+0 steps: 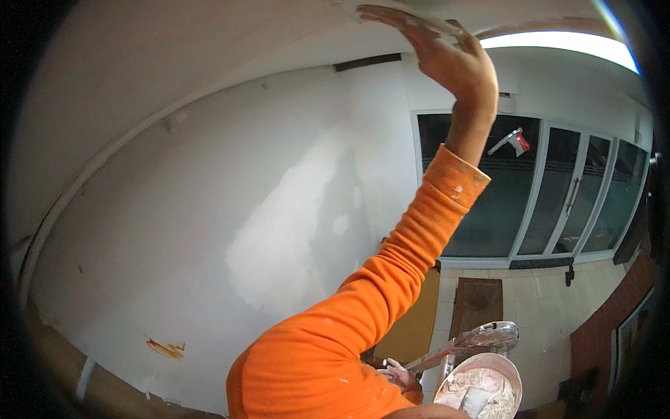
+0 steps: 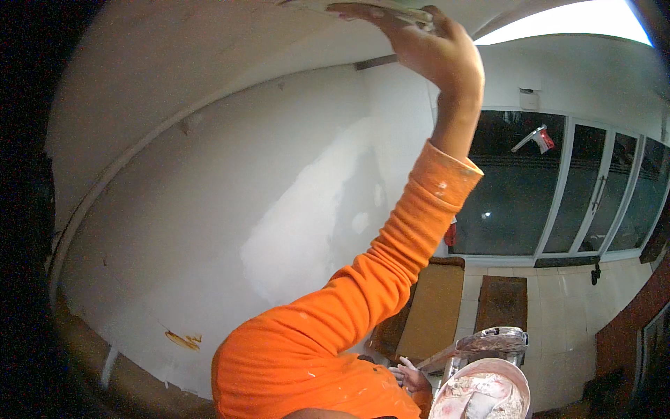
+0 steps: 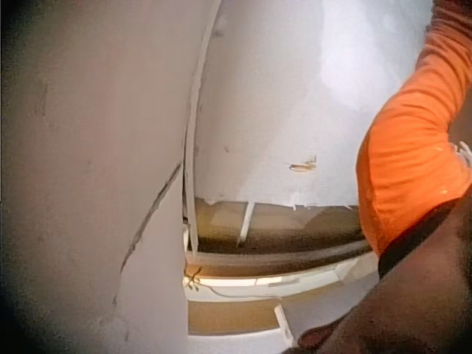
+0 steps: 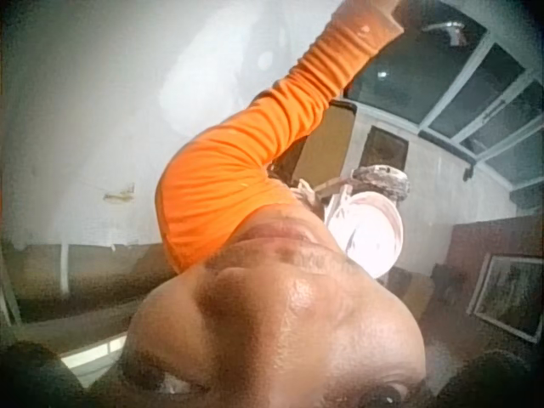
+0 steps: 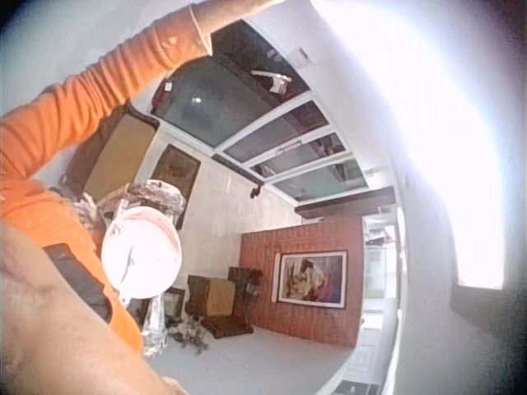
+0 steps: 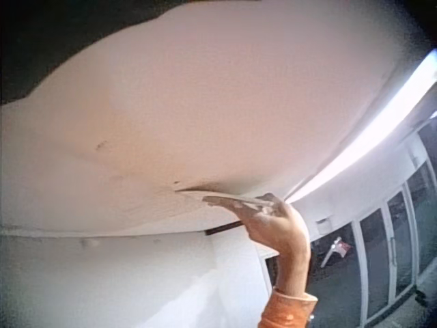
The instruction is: The person applies plaster to a ceiling using a trowel and hawk, smoothing the surface in broad strokes. They repeatedly load the trowel from the hawk and work along a crack, then apply mesh tape over the joint and smooth it into the plaster.
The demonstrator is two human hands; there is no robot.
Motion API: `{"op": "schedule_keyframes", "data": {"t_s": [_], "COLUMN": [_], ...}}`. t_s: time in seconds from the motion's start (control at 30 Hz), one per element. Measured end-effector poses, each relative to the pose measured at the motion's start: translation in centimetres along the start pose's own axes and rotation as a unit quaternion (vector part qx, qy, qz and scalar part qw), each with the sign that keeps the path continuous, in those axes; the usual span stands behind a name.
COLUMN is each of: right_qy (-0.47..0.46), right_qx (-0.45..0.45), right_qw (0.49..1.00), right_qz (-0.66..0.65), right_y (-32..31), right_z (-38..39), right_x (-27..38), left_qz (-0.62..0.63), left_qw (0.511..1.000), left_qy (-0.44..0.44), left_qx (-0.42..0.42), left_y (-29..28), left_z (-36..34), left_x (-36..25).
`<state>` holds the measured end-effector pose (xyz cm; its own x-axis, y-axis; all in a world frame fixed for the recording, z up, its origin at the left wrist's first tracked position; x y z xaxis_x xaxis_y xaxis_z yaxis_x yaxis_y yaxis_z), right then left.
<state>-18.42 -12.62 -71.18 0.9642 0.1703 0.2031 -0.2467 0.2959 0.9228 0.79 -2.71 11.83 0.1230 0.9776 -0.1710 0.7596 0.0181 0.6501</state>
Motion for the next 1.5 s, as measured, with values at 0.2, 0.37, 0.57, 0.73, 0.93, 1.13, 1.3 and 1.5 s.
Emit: {"op": "schedule_keyframes", "data": {"t_s": [0.2,0.37,0.57,0.73,0.93,1.13,1.3,1.5], "right_qy": [0.019,-0.008,-0.012,-0.017,-0.004,-0.007,-0.003,-0.014], "right_qx": [0.013,-0.005,-0.018,-0.025,-0.020,-0.025,-0.006,-0.012], "right_qw": [0.999,1.000,1.000,1.000,1.000,1.000,1.000,1.000], "right_qz": [-0.034,-0.015,0.019,-0.007,-0.010,-0.011,-0.008,0.011], "right_y": [0.2,0.0,-1.4,-0.4,-0.4,0.0,0.0,0.4], "right_z": [-0.5,0.9,-0.6,0.2,-0.2,0.1,0.2,0.2], "right_x": [0.0,0.6,0.1,0.1,0.1,0.1,0.1,0.4], "left_qz": [0.013,0.010,-0.033,-0.086,-0.067,-0.083,-0.013,-0.123], "left_qw": [0.998,0.984,0.982,0.986,0.991,0.991,0.992,0.978], "left_qy": [0.058,0.051,-0.108,-0.049,-0.033,0.045,0.033,0.170], "left_qx": [-0.001,0.170,0.153,0.131,0.114,0.094,0.123,0.024], "left_y": [-1.7,-8.1,-16.0,-18.9,-18.2,-16.0,-14.3,-12.5], "left_z": [1.4,3.8,-2.6,-11.1,-14.4,-13.0,-11.2,-8.7], "left_x": [-3.2,-0.6,8.8,13.4,11.9,9.4,7.2,3.7]}}
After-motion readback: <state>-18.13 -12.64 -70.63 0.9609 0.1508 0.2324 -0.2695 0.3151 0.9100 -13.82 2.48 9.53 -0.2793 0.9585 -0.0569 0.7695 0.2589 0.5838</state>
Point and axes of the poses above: each hand's wrist, its own z-axis away from the middle knuckle, its own y-axis out of the palm, x = y × z, the point moved 7 cm from there along -z, towards the middle knuckle, and after that the axes turned 14 degrees about -z, right-handed, at the moved point
